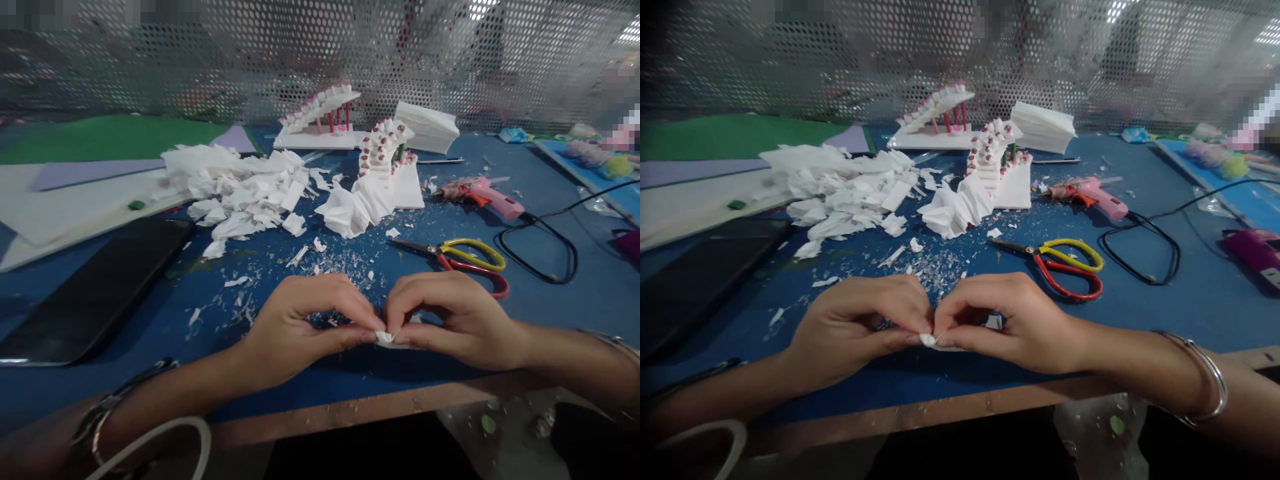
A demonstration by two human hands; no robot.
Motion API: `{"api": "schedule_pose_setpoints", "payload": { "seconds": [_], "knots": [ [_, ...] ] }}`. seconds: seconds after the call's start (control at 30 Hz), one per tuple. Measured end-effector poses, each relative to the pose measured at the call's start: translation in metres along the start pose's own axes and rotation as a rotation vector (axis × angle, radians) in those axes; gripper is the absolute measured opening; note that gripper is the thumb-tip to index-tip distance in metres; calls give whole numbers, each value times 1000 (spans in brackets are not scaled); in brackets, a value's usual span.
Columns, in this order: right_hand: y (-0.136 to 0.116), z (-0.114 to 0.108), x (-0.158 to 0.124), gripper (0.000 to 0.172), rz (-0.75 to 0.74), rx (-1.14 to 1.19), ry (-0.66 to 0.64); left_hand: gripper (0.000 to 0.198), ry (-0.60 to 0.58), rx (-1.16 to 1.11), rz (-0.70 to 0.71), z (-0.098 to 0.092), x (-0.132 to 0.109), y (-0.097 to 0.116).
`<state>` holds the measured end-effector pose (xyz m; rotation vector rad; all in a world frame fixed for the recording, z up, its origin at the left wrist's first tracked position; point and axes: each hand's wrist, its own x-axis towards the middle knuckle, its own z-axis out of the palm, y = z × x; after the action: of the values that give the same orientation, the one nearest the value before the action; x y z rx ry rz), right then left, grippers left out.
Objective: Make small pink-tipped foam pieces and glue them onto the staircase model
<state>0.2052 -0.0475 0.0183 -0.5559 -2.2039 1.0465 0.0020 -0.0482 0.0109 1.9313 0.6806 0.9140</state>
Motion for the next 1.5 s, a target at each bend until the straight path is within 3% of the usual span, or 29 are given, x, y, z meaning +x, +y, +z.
{"api": "schedule_pose_setpoints", "payload": {
  "seconds": [0.17,0.33,0.87,1.23,1.5],
  "knots": [
    [-3,2,-1,5,-65,-143,54,4,57,-24,-96,3,-2,-4],
    [0,5,-2,2,-71,-280,152,7,139,-18,-93,7,-1,-8],
    [4,8,-2,6,-73,-207,217,15,200,145,86,11,-2,-4],
    [5,10,-3,4,29,-191,201,8,181,178,57,11,0,0],
    [6,15,-4,35,74,-141,212,4,206,143,-87,12,1,-3]
  ]
}}
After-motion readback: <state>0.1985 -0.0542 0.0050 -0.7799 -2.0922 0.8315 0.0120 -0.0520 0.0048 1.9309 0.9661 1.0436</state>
